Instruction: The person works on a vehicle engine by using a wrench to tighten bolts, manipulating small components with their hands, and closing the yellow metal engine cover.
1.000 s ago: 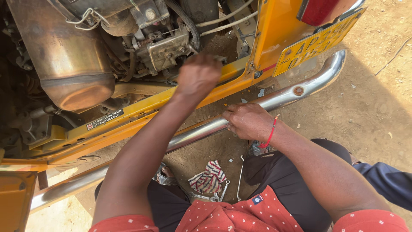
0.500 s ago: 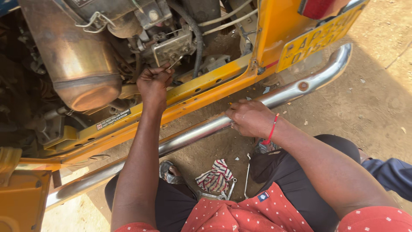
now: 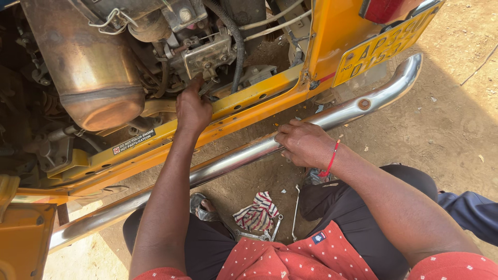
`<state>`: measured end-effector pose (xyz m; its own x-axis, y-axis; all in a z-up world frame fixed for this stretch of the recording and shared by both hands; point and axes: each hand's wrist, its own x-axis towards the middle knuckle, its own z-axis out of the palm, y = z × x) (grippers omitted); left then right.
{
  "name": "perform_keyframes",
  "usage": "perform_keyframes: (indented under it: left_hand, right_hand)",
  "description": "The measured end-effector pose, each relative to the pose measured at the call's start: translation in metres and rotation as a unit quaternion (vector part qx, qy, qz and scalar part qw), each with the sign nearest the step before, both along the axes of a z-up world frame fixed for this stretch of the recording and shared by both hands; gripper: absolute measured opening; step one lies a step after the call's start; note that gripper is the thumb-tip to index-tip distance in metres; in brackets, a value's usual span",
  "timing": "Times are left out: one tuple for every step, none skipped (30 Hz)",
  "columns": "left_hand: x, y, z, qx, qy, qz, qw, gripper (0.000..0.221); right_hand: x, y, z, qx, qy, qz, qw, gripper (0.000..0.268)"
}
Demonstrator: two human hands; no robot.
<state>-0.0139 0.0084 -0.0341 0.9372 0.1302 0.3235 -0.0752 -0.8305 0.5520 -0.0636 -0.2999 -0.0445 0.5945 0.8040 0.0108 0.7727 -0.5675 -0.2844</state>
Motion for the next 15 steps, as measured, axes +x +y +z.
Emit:
perform_keyframes:
  left_hand:
    - [0.0, -0.001, 0.002, -0.029, -0.002, 0.002, 1.0, 0.045]
    - [0.001, -0.002, 0.003, -0.057, -0.003, 0.004, 0.998, 0.038]
    - [0.001, -0.003, 0.005, -0.082, 0.022, 0.024, 0.996, 0.033]
    - [0.001, -0.004, 0.006, -0.106, 0.047, 0.044, 0.992, 0.028]
    - [0.002, -0.006, 0.007, -0.131, 0.073, 0.065, 0.987, 0.023]
    - [0.002, -0.008, 0.007, -0.134, 0.057, 0.061, 0.987, 0.022]
    - [0.003, -0.01, 0.006, -0.137, 0.041, 0.058, 0.988, 0.021]
    - [0.003, -0.011, 0.005, -0.14, 0.024, 0.054, 0.988, 0.02]
    - [0.004, -0.012, 0.004, -0.14, 0.004, 0.057, 0.988, 0.021]
    - [0.005, -0.013, 0.002, -0.141, -0.016, 0.06, 0.988, 0.022]
    - [0.007, -0.014, 0.0, -0.141, -0.035, 0.061, 0.987, 0.023]
    - [0.008, -0.015, -0.002, -0.133, -0.059, 0.052, 0.988, 0.022]
    - [0.009, -0.016, -0.005, -0.125, -0.082, 0.043, 0.988, 0.021]
    - [0.011, -0.017, -0.007, -0.117, -0.106, 0.033, 0.987, 0.02]
    - [0.011, -0.017, -0.009, -0.108, -0.117, 0.024, 0.987, 0.021]
  right_hand:
    - [0.0, 0.0, 0.0, 0.0, -0.002, 0.002, 1.0, 0.037]
    - [0.0, -0.001, 0.0, 0.002, -0.001, 0.0, 1.0, 0.038]
    - [0.0, -0.001, 0.0, 0.005, 0.0, 0.0, 1.0, 0.038]
    - [0.0, -0.001, -0.001, 0.008, 0.001, -0.001, 1.0, 0.038]
    - [0.0, -0.001, -0.001, 0.009, 0.0, -0.001, 1.0, 0.038]
    - [0.0, -0.001, -0.002, 0.011, 0.0, -0.001, 1.0, 0.037]
    - [0.0, -0.001, -0.002, 0.012, -0.002, -0.001, 1.0, 0.037]
    - [0.0, 0.0, -0.002, 0.01, 0.001, -0.002, 1.0, 0.037]
    - [0.0, 0.0, -0.002, 0.007, 0.003, -0.004, 1.0, 0.037]
    - [0.0, 0.001, -0.002, 0.005, 0.005, -0.007, 1.0, 0.038]
    - [0.0, 0.001, -0.002, 0.006, 0.002, -0.005, 1.0, 0.038]
    - [0.0, 0.001, -0.002, 0.006, -0.001, -0.004, 1.0, 0.038]
    - [0.0, 0.001, -0.002, 0.007, -0.003, -0.003, 1.0, 0.038]
    - [0.0, 0.0, -0.001, 0.002, -0.003, -0.004, 1.0, 0.037]
    - [0.0, 0.001, -0.001, -0.002, -0.002, -0.004, 1.0, 0.036]
